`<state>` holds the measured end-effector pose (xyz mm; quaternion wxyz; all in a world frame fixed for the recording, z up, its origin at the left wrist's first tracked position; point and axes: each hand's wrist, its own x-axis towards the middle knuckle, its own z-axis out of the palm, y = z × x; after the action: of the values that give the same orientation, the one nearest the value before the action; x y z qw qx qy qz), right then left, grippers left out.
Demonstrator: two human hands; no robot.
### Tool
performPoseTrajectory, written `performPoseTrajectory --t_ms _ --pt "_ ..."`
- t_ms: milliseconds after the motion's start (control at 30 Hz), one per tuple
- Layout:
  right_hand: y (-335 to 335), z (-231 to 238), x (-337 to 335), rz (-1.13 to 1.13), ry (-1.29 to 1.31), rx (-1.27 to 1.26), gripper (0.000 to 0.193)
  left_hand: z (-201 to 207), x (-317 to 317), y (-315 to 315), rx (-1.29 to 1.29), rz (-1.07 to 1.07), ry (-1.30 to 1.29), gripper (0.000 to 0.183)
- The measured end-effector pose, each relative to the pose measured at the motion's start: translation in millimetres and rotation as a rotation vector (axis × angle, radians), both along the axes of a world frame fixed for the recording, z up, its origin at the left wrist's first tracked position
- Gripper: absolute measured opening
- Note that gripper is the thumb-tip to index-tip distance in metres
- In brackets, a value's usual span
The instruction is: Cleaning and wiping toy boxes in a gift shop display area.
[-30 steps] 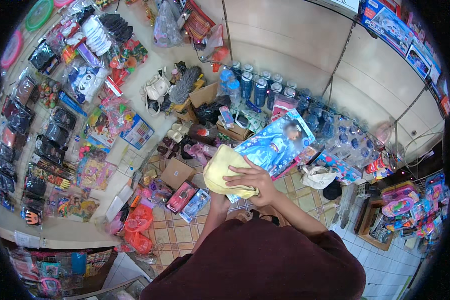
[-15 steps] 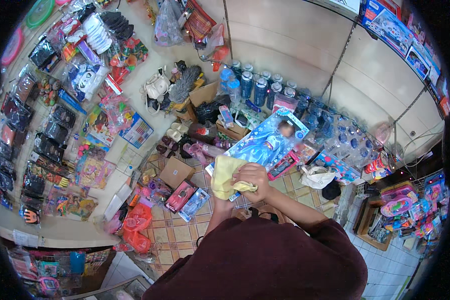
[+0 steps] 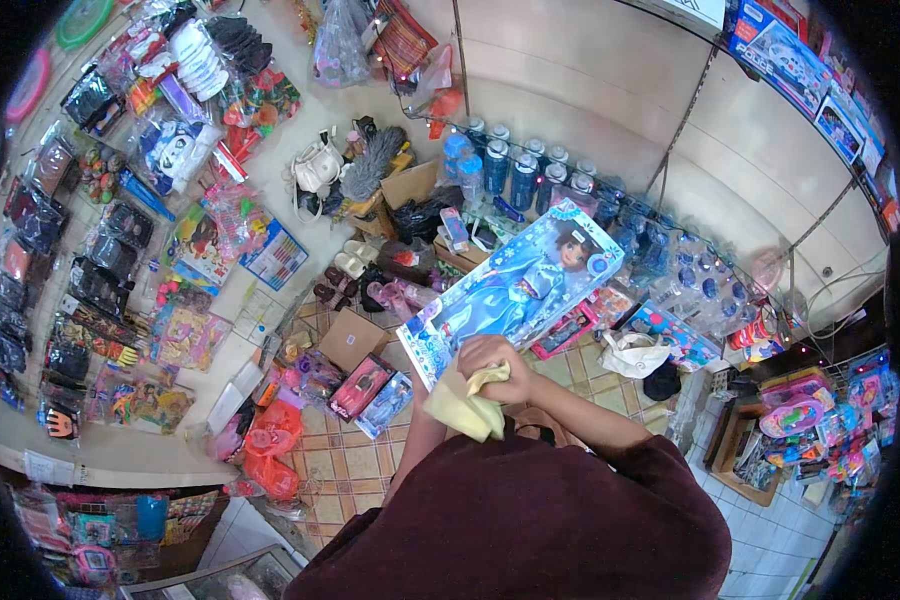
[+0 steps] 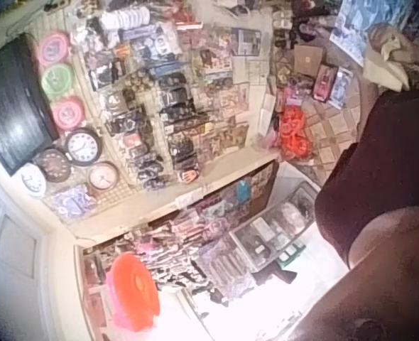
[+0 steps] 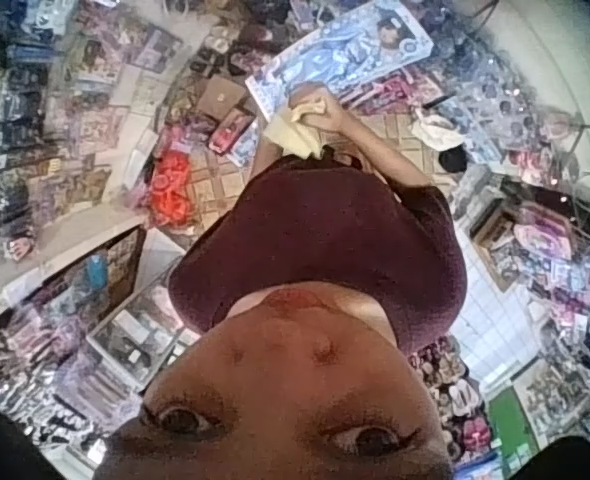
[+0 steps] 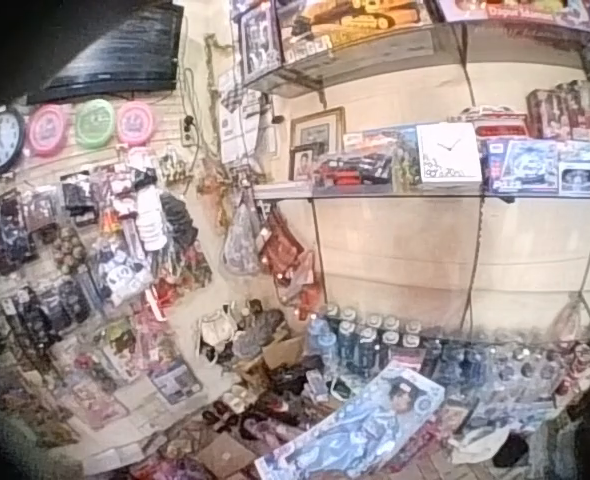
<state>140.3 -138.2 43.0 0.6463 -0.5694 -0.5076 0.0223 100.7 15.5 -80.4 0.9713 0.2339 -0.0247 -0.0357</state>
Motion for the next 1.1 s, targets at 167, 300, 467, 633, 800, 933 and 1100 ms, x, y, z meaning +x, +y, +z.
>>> performPoseTrajectory --t_ms 167,300,467,633,800,933,1100 --pt "-23 3 5 0.36 0.673 0.342 0.023 45 6 -1 -0.212 -0.136 -0.136 0.078" --pt "-33 51 -6 -0.103 1.381 0.57 0.041 56 6 -10 -0.083 0.111 0.214 0.077" --pt "-73 74 8 -0.184 1.177 0.788 0.053 63 3 -16 -0.025 0.164 0.212 0.062" --pt "-140 55 48 -0.786 0.795 0.742 0.054 56 1 -14 0.043 0.187 0.244 0.056" --pt "-153 42 73 -1.169 0.276 0.017 0.047 50 1 -18 0.093 0.199 0.224 0.063" --pt "-128 36 67 -1.239 -0.26 -0.671 0.067 52 0 -19 0.11 0.155 0.165 0.064" --pt "-132 -6 73 -1.18 0.052 -0.312 0.076 32 3 -7 0.147 0.158 0.089 0.061"
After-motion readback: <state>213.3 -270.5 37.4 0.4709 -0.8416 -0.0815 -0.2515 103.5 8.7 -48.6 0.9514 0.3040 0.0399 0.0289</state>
